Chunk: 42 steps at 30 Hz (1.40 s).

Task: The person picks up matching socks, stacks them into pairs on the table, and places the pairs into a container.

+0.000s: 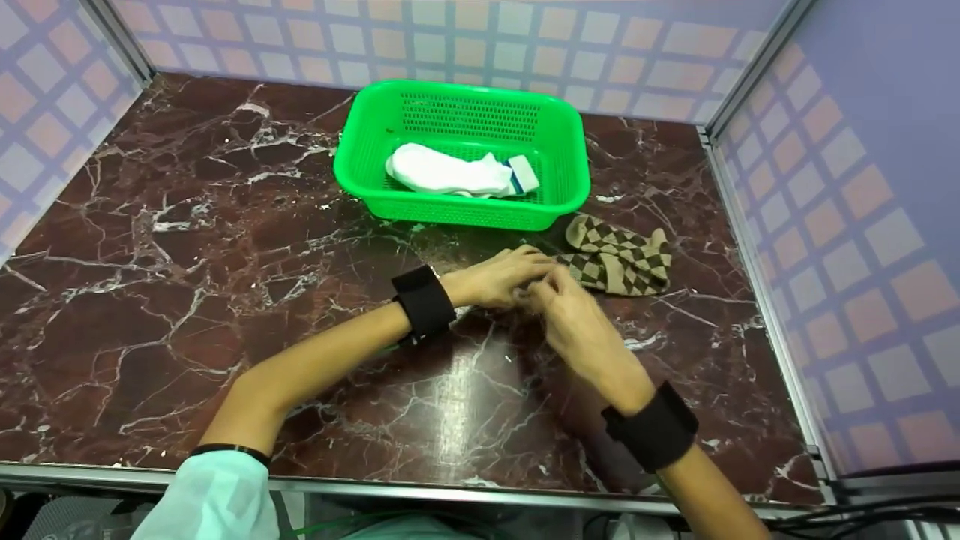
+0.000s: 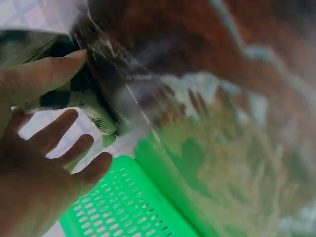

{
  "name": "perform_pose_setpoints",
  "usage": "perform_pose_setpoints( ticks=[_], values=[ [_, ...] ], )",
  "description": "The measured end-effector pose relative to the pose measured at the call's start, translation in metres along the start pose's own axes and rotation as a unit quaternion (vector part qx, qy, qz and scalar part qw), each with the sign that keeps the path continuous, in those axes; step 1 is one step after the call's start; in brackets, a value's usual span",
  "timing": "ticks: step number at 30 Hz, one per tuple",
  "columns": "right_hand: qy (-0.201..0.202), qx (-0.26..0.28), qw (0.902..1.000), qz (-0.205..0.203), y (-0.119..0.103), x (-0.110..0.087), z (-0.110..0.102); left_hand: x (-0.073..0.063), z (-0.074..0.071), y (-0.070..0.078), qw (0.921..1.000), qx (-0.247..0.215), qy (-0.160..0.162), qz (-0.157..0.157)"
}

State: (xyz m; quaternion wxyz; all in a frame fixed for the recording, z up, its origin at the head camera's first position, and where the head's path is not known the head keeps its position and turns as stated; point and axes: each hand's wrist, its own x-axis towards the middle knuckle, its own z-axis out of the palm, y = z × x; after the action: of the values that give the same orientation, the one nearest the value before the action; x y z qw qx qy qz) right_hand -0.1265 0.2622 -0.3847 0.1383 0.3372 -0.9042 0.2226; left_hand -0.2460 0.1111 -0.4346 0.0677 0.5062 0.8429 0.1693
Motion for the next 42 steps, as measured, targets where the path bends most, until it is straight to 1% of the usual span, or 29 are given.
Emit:
perform_pose_setpoints(
  ticks=[2,3,4,6,9,11,14,17,18,19,21,22,24,25,26,28,29,31,32,33,35,37,40,42],
  values=[
    [0.037,0.007,0.9992,-0.012,-0.003,0.007,-0.011,0.0,0.001,-0.001,0.9983,-0.027,0.051,0.011],
    [0.059,0.003,0.998,-0.02,-0.004,0.011,-0.016,0.001,0.001,-0.001,0.996,-0.044,0.076,0.016],
    [0.082,-0.003,0.9961,-0.031,-0.004,0.014,-0.02,0.001,0.001,-0.001,0.9938,-0.057,0.094,0.017],
    [0.111,-0.009,0.9933,-0.03,-0.005,0.021,-0.028,0.0,0.001,-0.001,0.9905,-0.08,0.11,0.018],
    [0.146,-0.022,0.989,-0.014,-0.006,0.031,-0.038,0.0,0.002,0.0,0.9873,-0.114,0.106,0.03],
    [0.158,-0.029,0.987,0.005,-0.007,0.036,-0.045,-0.002,0.003,0.001,0.985,-0.138,0.096,0.04],
    [0.176,-0.027,0.9838,0.023,-0.01,0.045,-0.053,-0.007,0.004,0.003,0.9793,-0.183,0.078,0.039],
    [0.197,-0.027,0.9796,0.029,-0.016,0.055,-0.06,-0.012,0.003,0.007,0.971,-0.229,0.065,0.021],
    [0.208,-0.024,0.9773,0.031,-0.018,0.058,-0.062,-0.014,0.003,0.009,0.9689,-0.238,0.065,0.013],
    [0.22,-0.022,0.9748,0.034,-0.021,0.062,-0.064,-0.015,0.003,0.011,0.9671,-0.246,0.064,-0.003],
    [0.245,-0.016,0.9686,0.038,-0.026,0.072,-0.066,-0.018,0.003,0.012,0.9608,-0.268,0.07,-0.015],
    [0.256,-0.014,0.9658,0.039,-0.029,0.077,-0.067,-0.02,0.003,0.013,0.957,-0.279,0.079,-0.018],
    [0.27,-0.011,0.9621,0.037,-0.035,0.087,-0.07,-0.024,0.005,0.013,0.9489,-0.295,0.111,-0.014],
    [0.275,-0.01,0.9609,0.033,-0.037,0.091,-0.071,-0.025,0.005,0.012,0.9431,-0.307,0.128,-0.008],
    [0.277,-0.009,0.9603,0.027,-0.039,0.095,-0.072,-0.027,0.006,0.01,0.938,-0.311,0.153,0.006],
    [0.282,-0.007,0.9592,0.018,-0.043,0.1,-0.075,-0.032,0.006,0.007,0.9325,-0.299,0.202,0.017],
    [0.284,-0.005,0.9586,0.014,-0.044,0.101,-0.077,-0.034,0.005,0.005,0.9321,-0.283,0.225,0.019],
    [0.29,0.003,0.957,0.008,-0.046,0.102,-0.08,-0.041,0.002,0.002,0.9309,-0.261,0.255,0.009],
    [0.293,0.007,0.9561,0.004,-0.046,0.102,-0.081,-0.045,-0.001,0.0,0.9315,-0.247,0.267,0.002],
    [0.295,0.012,0.9554,0.0,-0.046,0.101,-0.083,-0.05,-0.004,-0.002,0.9317,-0.243,0.27,-0.006],
    [0.293,0.021,0.9557,-0.014,-0.045,0.099,-0.086,-0.062,-0.009,-0.007,0.9297,-0.252,0.268,-0.018],
    [0.282,0.024,0.9586,-0.036,-0.041,0.096,-0.087,-0.076,-0.015,-0.014,0.9279,-0.262,0.264,-0.026],
    [0.251,0.022,0.9653,-0.067,-0.036,0.091,-0.088,-0.101,-0.022,-0.024,0.9241,-0.279,0.258,-0.04],
    [0.232,0.023,0.969,-0.081,-0.034,0.088,-0.087,-0.119,-0.028,-0.029,0.9249,-0.271,0.261,-0.057]
  ],
)
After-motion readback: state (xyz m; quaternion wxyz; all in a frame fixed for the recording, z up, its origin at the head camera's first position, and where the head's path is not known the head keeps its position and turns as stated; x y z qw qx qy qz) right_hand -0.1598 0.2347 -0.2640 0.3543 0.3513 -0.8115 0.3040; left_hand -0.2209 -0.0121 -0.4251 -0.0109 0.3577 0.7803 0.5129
